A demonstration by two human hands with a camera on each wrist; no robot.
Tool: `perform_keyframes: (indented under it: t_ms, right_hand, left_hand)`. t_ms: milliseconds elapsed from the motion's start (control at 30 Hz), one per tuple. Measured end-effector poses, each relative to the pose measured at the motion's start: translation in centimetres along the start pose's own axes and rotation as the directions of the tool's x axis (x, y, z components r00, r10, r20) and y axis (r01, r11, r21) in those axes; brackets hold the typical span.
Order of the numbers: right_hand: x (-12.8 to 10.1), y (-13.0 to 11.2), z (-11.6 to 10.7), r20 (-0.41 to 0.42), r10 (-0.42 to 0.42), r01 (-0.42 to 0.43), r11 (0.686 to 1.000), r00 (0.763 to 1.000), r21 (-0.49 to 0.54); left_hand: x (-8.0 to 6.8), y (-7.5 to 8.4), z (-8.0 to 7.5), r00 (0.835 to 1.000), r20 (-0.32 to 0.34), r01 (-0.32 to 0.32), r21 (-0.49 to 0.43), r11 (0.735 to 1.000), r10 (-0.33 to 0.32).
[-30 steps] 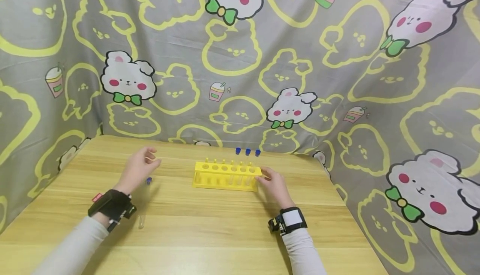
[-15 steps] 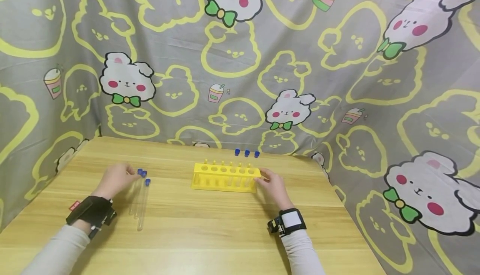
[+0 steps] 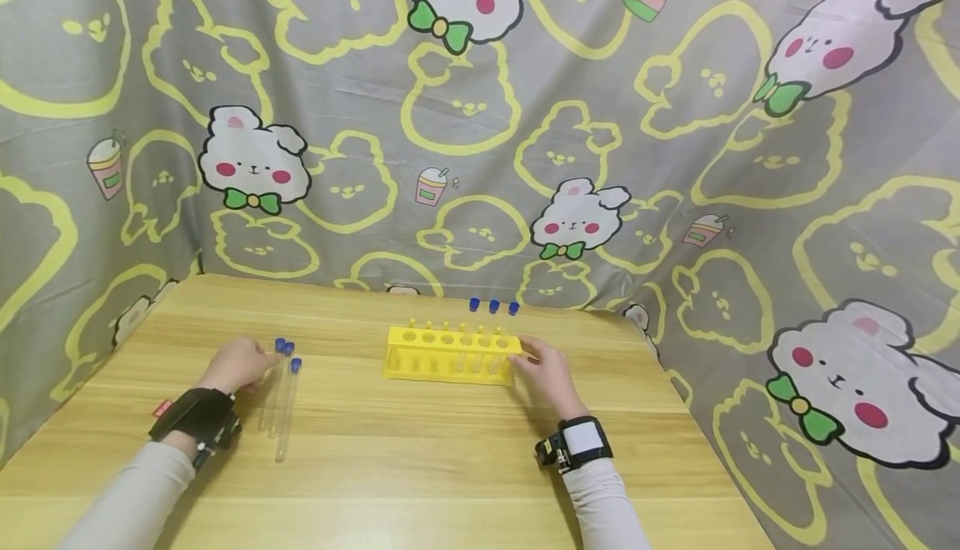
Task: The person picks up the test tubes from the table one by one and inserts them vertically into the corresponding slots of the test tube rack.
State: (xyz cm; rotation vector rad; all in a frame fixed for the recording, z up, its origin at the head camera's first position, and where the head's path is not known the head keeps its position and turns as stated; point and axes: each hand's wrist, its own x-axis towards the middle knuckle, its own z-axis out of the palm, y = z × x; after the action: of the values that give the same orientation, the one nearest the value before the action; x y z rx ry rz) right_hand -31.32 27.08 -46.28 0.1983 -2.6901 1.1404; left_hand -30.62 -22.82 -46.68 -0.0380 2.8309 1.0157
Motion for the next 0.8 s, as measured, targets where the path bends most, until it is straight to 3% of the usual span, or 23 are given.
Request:
perform_keyframes:
  t_ms: [300, 800]
  right_hand:
    - [-0.01, -0.16, 0.05, 0.008, 0.01, -0.01, 1.0, 1.0, 0.002]
    - [-0.06, -0.34, -0.13, 0.009, -0.009, 0.009, 1.0, 1.0, 0.003]
  left_hand:
    - [0.86, -0.22, 0.17, 1.0, 0.01, 0.016, -0.009, 1.0, -0.016]
    - [0.89, -0.17, 0.02, 0.998, 0.029, 0.05, -0.054, 0.997, -0.049]
